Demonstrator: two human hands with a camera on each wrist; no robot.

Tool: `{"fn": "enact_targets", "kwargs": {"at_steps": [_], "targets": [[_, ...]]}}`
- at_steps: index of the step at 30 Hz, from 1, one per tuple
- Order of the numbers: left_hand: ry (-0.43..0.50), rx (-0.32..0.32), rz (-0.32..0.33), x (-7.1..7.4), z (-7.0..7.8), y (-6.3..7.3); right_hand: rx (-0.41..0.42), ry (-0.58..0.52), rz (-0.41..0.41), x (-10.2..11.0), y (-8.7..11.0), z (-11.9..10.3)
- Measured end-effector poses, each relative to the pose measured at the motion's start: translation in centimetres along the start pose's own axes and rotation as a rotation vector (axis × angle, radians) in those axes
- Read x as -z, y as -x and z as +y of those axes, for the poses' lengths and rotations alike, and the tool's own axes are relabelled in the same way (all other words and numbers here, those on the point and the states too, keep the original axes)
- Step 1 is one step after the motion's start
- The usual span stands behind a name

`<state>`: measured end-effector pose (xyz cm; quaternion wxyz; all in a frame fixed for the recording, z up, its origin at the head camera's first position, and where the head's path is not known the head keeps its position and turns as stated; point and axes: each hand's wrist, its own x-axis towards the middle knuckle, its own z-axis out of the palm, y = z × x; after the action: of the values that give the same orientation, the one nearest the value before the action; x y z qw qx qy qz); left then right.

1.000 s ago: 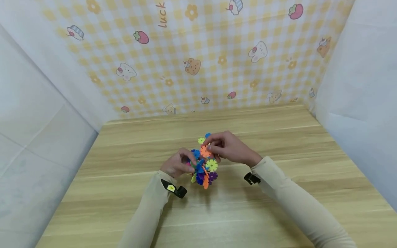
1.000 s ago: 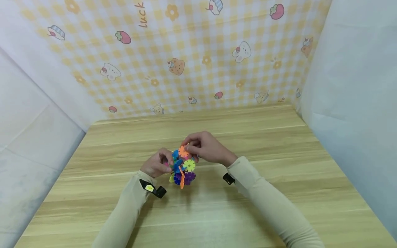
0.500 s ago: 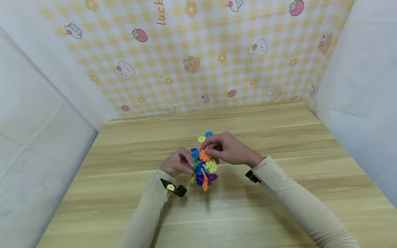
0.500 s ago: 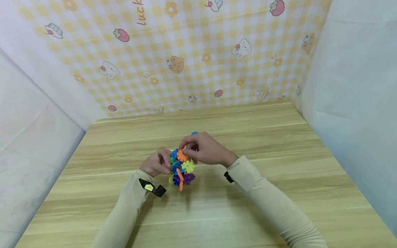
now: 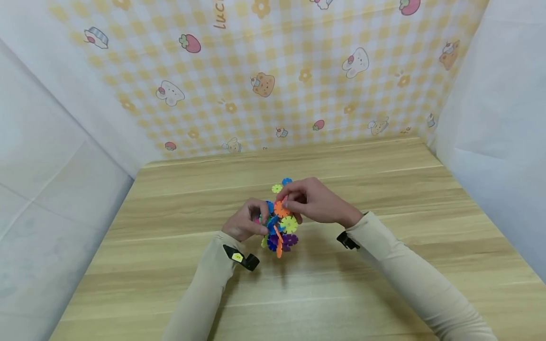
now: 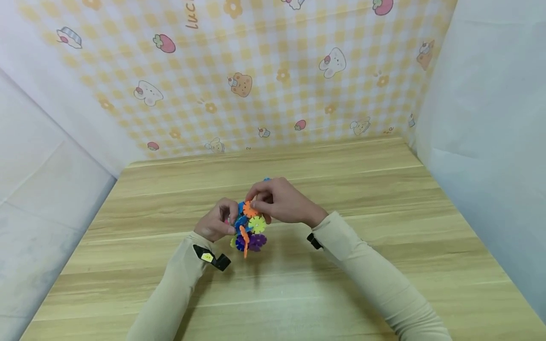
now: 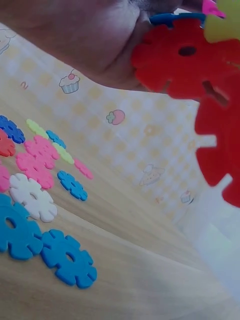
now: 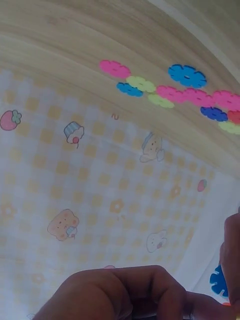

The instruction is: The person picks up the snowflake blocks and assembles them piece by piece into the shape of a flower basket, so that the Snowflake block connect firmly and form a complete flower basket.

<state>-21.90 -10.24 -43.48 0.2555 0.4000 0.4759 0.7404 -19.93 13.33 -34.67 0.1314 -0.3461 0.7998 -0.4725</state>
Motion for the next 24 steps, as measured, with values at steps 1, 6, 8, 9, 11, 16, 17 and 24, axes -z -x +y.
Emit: {"fn": "enact_targets", "kwargs": {"at_steps": [1, 6, 8, 9, 11, 16, 17, 24], "targets": [[0.003, 0.004, 0.007, 0.0, 0.0, 0.0, 0.0, -0.004, 0.001, 0.0, 0.0, 0.0], [0.027, 0.004, 0.037, -0.2, -0.1, -0.1, -0.013, -0.029, -0.012, 0.1, -0.1, 0.2], [0.039, 0.003, 0.048, -0.2, -0.1, -0.1, -0.03, -0.039, -0.019, 0.1, -0.2, 0.3], [0.045, 0.003, 0.05, -0.2, -0.1, -0.1, -0.038, -0.043, -0.021, 0.2, -0.2, 0.4], [0.05, 0.002, 0.051, -0.2, -0.1, -0.2, -0.051, -0.052, -0.023, 0.2, -0.3, 0.6], [0.035, -0.01, 0.059, -0.3, -0.1, -0.2, -0.067, -0.095, -0.026, 0.2, -0.3, 0.8], [0.031, -0.014, 0.064, -0.3, -0.1, -0.2, -0.078, -0.11, -0.033, 0.2, -0.4, 0.9], [-0.002, -0.022, 0.092, -0.4, -0.1, -0.2, -0.129, -0.166, -0.075, 0.0, -0.6, 1.5]]}}
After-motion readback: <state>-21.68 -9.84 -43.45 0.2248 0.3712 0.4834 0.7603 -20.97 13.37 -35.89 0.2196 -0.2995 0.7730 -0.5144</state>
